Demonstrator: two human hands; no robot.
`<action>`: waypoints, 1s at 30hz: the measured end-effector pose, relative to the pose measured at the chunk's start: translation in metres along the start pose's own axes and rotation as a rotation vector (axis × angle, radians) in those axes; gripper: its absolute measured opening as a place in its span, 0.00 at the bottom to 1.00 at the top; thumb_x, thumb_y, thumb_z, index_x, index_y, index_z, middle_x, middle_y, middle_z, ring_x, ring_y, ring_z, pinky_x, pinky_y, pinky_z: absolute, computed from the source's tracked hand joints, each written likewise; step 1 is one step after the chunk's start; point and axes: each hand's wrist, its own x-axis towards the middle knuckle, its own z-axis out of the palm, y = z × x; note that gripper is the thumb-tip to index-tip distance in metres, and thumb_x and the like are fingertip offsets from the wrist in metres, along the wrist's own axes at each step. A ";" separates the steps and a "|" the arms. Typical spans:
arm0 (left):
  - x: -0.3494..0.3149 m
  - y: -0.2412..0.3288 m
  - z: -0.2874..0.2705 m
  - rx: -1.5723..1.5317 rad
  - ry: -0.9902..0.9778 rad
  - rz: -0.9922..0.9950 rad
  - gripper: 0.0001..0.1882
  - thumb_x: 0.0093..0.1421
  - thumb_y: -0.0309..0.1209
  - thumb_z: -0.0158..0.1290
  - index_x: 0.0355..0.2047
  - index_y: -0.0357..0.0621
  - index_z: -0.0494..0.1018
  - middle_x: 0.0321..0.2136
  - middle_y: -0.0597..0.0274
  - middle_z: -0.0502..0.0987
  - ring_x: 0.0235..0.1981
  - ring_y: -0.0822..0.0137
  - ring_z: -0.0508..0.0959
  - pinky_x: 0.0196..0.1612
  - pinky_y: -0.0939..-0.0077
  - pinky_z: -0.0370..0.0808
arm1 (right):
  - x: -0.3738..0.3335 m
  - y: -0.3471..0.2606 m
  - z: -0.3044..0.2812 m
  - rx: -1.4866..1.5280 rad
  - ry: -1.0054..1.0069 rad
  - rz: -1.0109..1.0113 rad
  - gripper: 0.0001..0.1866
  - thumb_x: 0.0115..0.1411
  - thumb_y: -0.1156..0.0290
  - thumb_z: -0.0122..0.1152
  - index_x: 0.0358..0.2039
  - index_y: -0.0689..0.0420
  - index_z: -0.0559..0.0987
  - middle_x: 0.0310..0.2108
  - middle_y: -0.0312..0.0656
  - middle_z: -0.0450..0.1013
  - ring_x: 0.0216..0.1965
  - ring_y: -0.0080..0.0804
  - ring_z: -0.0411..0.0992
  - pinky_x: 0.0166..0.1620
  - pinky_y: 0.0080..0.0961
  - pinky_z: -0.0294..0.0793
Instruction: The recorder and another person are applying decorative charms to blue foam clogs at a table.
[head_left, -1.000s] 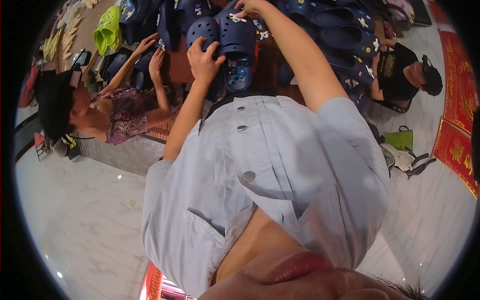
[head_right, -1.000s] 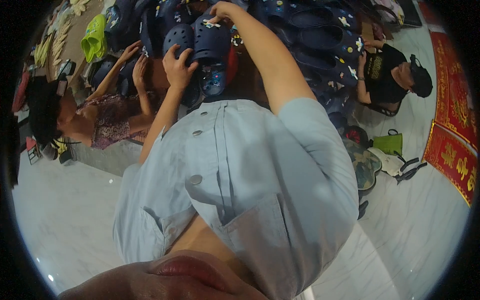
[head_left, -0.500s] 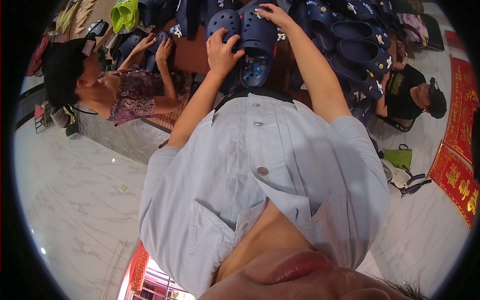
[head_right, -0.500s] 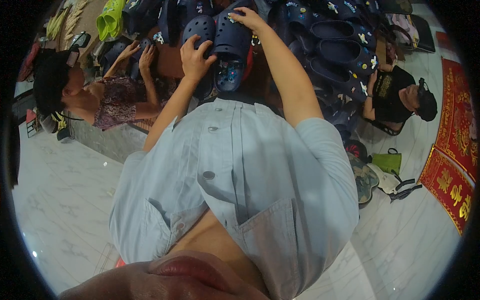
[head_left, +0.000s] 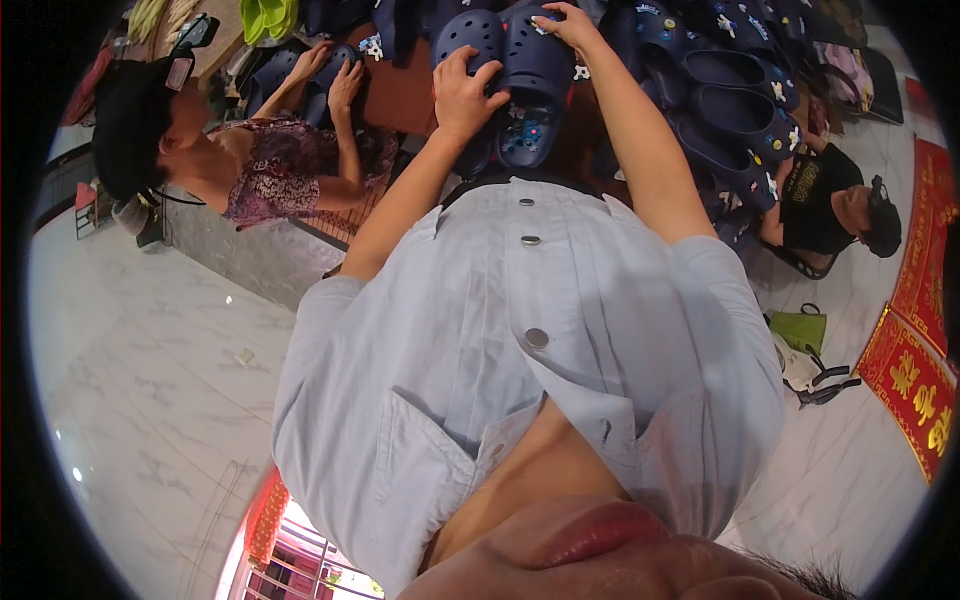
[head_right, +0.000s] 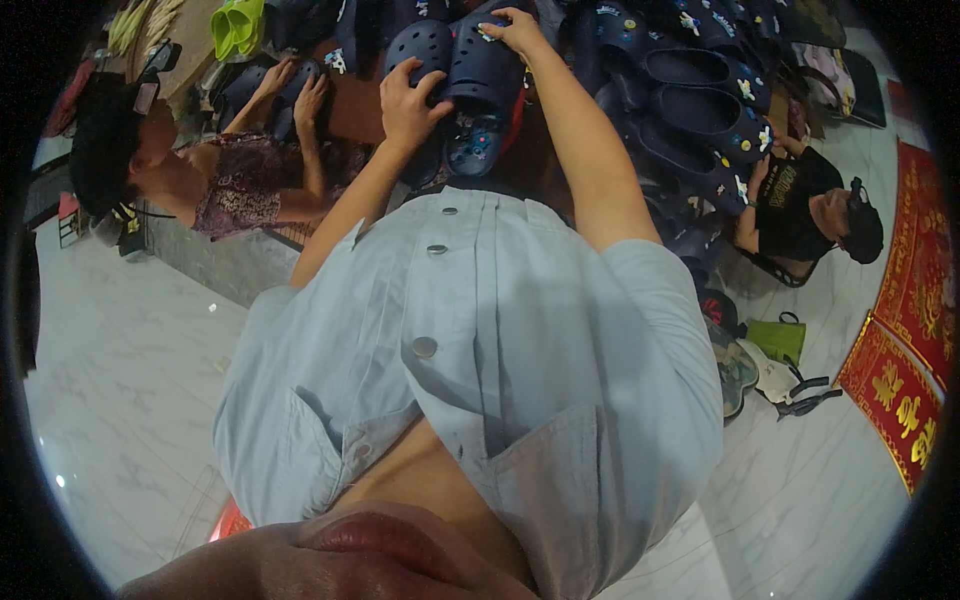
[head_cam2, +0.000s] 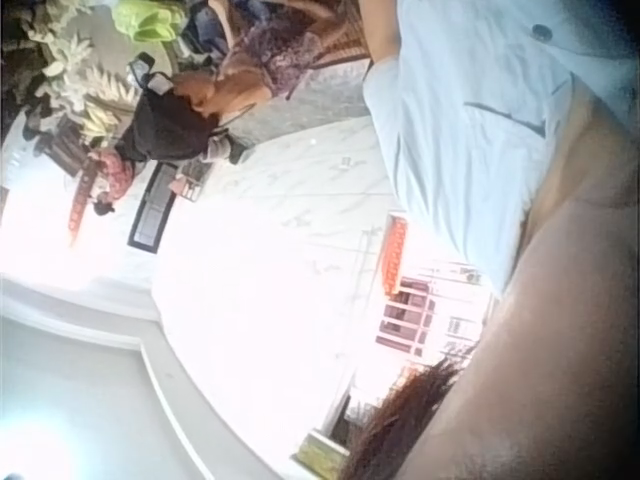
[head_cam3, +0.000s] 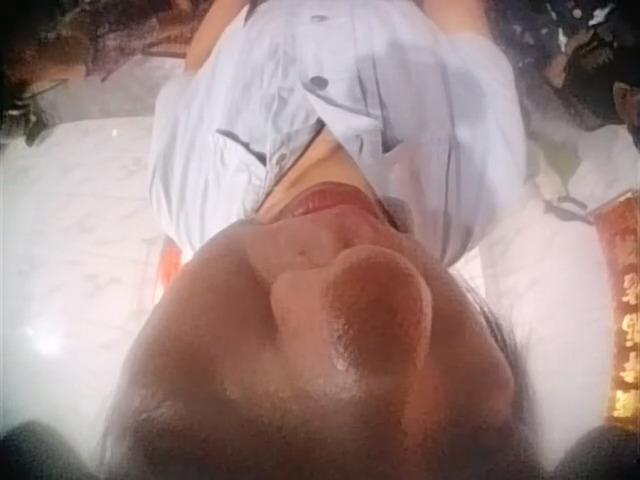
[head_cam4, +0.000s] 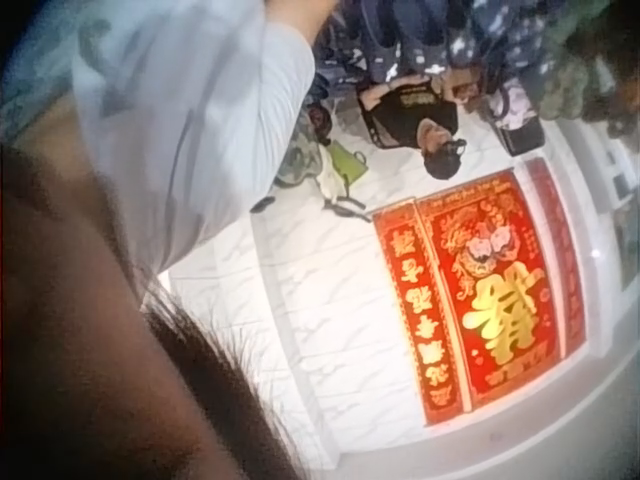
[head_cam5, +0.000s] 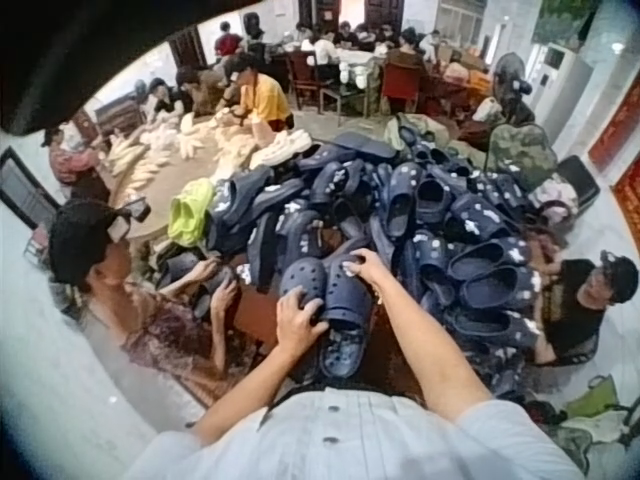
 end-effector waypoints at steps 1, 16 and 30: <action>-0.001 -0.002 0.000 0.006 0.001 -0.006 0.25 0.31 0.37 0.67 0.35 0.55 0.76 0.44 0.56 0.69 0.49 0.55 0.68 0.50 0.59 0.64 | -0.004 -0.005 0.001 0.000 -0.008 -0.001 0.26 0.46 0.66 0.71 0.46 0.58 0.76 0.39 0.47 0.75 0.41 0.37 0.72 0.44 0.31 0.72; -0.002 -0.005 0.003 0.003 -0.026 -0.011 0.26 0.33 0.37 0.66 0.39 0.57 0.76 0.46 0.56 0.70 0.50 0.54 0.69 0.51 0.60 0.63 | -0.172 -0.038 -0.008 -0.298 0.349 -0.835 0.06 0.51 0.78 0.60 0.31 0.59 0.77 0.29 0.42 0.73 0.35 0.41 0.70 0.39 0.32 0.69; 0.003 -0.005 0.007 -0.003 -0.033 -0.009 0.25 0.34 0.38 0.66 0.38 0.57 0.77 0.46 0.56 0.70 0.49 0.54 0.69 0.50 0.60 0.64 | -0.183 -0.007 0.030 -0.814 -0.268 -0.864 0.09 0.48 0.74 0.53 0.32 0.57 0.74 0.38 0.43 0.68 0.42 0.40 0.70 0.43 0.33 0.74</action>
